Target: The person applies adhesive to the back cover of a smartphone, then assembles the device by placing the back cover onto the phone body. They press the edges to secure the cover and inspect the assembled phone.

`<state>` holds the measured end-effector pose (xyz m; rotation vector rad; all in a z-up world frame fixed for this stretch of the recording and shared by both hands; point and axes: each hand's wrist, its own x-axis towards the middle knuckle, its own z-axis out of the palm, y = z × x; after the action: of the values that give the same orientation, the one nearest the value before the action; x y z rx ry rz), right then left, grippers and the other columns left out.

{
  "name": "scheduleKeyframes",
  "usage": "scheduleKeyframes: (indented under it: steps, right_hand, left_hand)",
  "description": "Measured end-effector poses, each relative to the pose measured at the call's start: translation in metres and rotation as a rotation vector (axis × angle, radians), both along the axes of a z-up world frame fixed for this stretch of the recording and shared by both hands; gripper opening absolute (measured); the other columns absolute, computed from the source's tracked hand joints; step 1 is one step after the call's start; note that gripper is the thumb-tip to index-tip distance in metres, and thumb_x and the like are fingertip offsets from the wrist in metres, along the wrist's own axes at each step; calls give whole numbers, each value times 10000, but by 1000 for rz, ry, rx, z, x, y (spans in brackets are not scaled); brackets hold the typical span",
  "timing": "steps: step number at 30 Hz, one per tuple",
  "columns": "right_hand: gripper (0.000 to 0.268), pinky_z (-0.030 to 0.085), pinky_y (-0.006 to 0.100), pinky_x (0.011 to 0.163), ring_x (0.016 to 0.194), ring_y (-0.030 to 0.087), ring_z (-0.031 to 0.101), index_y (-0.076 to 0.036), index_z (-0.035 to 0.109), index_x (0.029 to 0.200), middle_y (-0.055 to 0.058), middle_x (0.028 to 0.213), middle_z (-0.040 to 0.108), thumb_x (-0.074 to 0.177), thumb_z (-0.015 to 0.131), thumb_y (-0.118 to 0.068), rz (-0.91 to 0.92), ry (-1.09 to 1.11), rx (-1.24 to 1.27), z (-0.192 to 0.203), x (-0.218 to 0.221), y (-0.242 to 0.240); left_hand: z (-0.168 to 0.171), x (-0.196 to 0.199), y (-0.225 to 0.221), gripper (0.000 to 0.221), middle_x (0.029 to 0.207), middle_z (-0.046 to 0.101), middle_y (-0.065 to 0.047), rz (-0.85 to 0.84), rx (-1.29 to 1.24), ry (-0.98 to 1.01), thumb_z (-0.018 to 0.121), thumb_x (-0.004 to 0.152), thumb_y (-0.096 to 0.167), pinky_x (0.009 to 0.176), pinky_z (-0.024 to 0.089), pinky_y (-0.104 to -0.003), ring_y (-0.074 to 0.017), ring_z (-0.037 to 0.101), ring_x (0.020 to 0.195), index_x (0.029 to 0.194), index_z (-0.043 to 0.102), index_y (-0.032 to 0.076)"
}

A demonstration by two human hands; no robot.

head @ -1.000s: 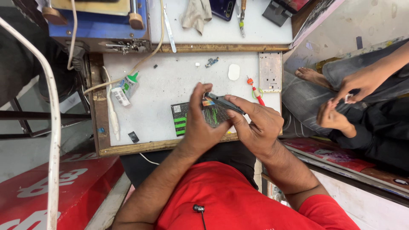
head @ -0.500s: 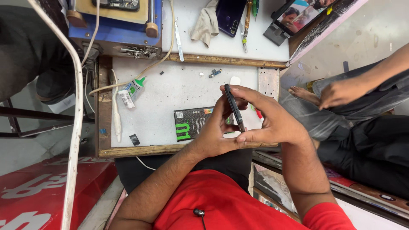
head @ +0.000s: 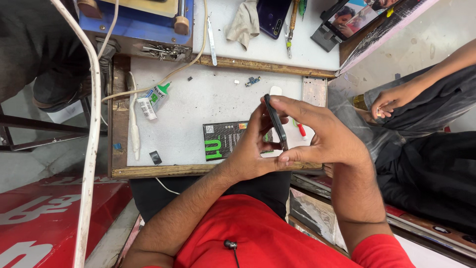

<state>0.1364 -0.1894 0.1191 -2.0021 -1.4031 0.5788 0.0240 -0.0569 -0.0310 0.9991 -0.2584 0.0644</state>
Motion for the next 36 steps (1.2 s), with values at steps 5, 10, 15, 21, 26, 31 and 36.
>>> scheduleKeyframes:
  steps: [5,10,15,21,26,31,36]
  right_hand:
    - [1006,526,421,1124,1348,313,647,-44,433,1568,206,1516,581,759,883,-436,11,-7,3,5,0,5]
    - [991,486,412,1161,1401,340,595,-6,364,1587,229,1548,529,807,854,-372,34,-19,-34,13,-2,7]
    - [857,438,434,1194,1445,367,535,12,334,1585,247,1560,503,847,742,-143,13,-77,-61,19,-19,4]
    - [707,528,460,1083,1260,371,639,-50,480,1489,201,1363,636,821,710,-50,-30,-340,-159,8,-40,0]
    - [664,570,447,1010,1173,359,690,-19,519,1451,179,1261,692,805,668,12,-24,-482,-140,10,-45,0]
    - [607,590,423,986,1151,325,712,-38,545,1411,152,1231,712,824,691,6,-24,-594,-125,11,-48,2]
    - [669,596,419,891,1120,337,714,-7,540,1410,176,1233,710,757,685,15,-31,-586,-151,11,-51,3]
  left_hand:
    - [2,-2,4,1258,1669,251,-187,3,-9,-20,877,838,102,1104,568,-513,-320,380,1566,1666,-63,211]
    - [2,-4,8,1220,1683,267,-190,-18,-64,-27,839,845,44,1153,563,-519,-324,376,1564,1663,-50,218]
    - [-5,-5,14,1141,1626,336,-209,34,-345,16,807,895,50,1233,493,-520,-308,402,1558,1664,-22,208]
    - [-12,3,13,1144,1583,371,-265,150,-292,-33,804,904,24,1271,454,-509,-323,450,1508,1666,-30,200]
    - [-8,6,9,1139,1570,378,-268,154,-316,-31,797,909,25,1251,473,-507,-327,454,1503,1655,-47,198]
    - [-2,2,8,1119,1576,385,-262,142,-291,-12,784,920,23,1261,479,-500,-323,473,1494,1664,-35,191]
    - [1,0,7,1089,1572,397,-254,178,-293,16,782,925,17,1236,492,-488,-313,489,1469,1653,-11,182]
